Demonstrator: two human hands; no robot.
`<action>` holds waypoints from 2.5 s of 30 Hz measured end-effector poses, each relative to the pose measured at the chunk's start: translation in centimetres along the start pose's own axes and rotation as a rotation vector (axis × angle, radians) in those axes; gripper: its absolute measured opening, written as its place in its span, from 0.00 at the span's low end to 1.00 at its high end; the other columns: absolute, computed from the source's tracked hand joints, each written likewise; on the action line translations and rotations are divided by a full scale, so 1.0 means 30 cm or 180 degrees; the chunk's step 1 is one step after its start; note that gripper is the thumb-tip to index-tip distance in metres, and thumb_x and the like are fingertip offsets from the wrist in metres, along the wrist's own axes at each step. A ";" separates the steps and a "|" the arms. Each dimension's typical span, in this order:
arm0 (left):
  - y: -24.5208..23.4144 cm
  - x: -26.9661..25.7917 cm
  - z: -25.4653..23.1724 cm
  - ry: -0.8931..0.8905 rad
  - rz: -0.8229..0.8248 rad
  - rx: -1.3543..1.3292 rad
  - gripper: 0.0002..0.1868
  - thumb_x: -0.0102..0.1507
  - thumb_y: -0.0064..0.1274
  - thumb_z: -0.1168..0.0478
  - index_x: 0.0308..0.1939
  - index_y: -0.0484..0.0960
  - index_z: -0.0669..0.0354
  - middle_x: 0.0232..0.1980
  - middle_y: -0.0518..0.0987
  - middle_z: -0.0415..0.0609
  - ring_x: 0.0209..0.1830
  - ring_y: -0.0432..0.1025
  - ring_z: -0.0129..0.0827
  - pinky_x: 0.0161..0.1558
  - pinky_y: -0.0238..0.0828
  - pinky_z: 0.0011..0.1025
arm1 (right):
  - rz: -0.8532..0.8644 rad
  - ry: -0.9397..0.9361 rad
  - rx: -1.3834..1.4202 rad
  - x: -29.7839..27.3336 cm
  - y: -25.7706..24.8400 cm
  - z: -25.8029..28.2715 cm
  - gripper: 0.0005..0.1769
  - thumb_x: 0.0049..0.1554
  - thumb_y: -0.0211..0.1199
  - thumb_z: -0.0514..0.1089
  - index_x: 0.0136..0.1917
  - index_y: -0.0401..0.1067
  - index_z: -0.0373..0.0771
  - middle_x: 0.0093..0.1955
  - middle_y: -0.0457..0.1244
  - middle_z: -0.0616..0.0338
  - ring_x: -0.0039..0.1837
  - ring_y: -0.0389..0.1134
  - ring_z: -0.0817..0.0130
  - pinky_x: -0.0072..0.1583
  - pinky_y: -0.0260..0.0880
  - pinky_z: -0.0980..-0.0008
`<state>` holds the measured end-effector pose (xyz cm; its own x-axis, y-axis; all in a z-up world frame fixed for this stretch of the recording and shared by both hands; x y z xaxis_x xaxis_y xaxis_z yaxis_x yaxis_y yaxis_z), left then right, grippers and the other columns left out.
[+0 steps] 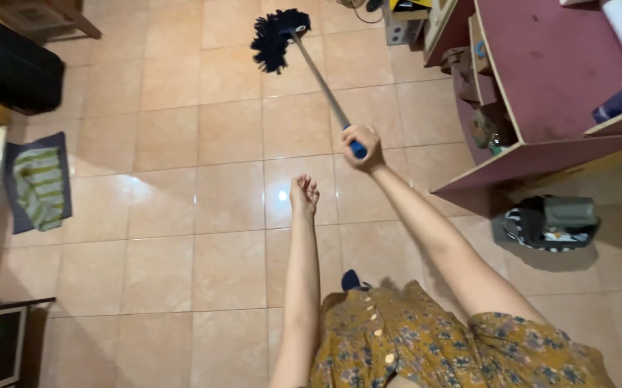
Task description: Mopping a tiled floor using a string mop and a bucket.
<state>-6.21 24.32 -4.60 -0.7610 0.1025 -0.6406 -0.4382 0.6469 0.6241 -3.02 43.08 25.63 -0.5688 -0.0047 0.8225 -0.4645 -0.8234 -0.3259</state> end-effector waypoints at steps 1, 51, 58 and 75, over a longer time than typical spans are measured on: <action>-0.015 -0.015 -0.007 0.0021 0.0002 0.0016 0.13 0.62 0.49 0.49 0.45 0.78 0.50 0.36 0.79 0.37 0.31 0.72 0.28 0.30 0.66 0.27 | -0.0023 -0.0005 0.0013 -0.018 0.001 -0.057 0.08 0.46 0.62 0.33 0.37 0.66 0.41 0.42 0.67 0.58 0.50 0.71 0.58 0.52 0.64 0.60; 0.429 -0.355 0.700 -0.0246 0.0886 0.1516 0.29 0.64 0.47 0.41 0.67 0.67 0.42 0.53 0.79 0.46 0.35 0.74 0.31 0.34 0.71 0.30 | -0.0517 -0.0235 -0.0158 -0.326 -0.700 0.385 0.08 0.42 0.61 0.31 0.35 0.66 0.40 0.38 0.67 0.53 0.43 0.70 0.54 0.48 0.68 0.60; 0.339 -0.320 0.489 -0.0151 0.0667 0.1554 0.32 0.65 0.48 0.44 0.71 0.65 0.50 0.60 0.78 0.47 0.36 0.75 0.32 0.30 0.63 0.28 | -0.0129 0.0760 -0.0330 -0.465 -0.529 -0.043 0.11 0.45 0.61 0.31 0.45 0.70 0.34 0.43 0.65 0.53 0.49 0.68 0.51 0.53 0.69 0.60; 0.661 -0.250 0.520 -0.0037 0.1162 0.1535 0.22 0.63 0.35 0.41 0.48 0.73 0.51 0.30 0.76 0.49 0.25 0.66 0.36 0.27 0.63 0.34 | -0.0341 -0.0651 -0.0092 -0.108 -0.638 0.762 0.07 0.43 0.60 0.37 0.33 0.63 0.43 0.34 0.62 0.62 0.37 0.66 0.62 0.44 0.57 0.62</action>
<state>-1.73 48.17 5.59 -0.8150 0.3889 -0.4297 0.1187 0.8377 0.5331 23.25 45.87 39.85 -0.3671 -0.0356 0.9295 -0.5356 -0.8089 -0.2425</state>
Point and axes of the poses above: each hand's wrist, its own x-axis towards the middle knuckle, its own y-axis out of the palm, z = x × y, the point moved 10 cm from there along x, towards the middle knuckle
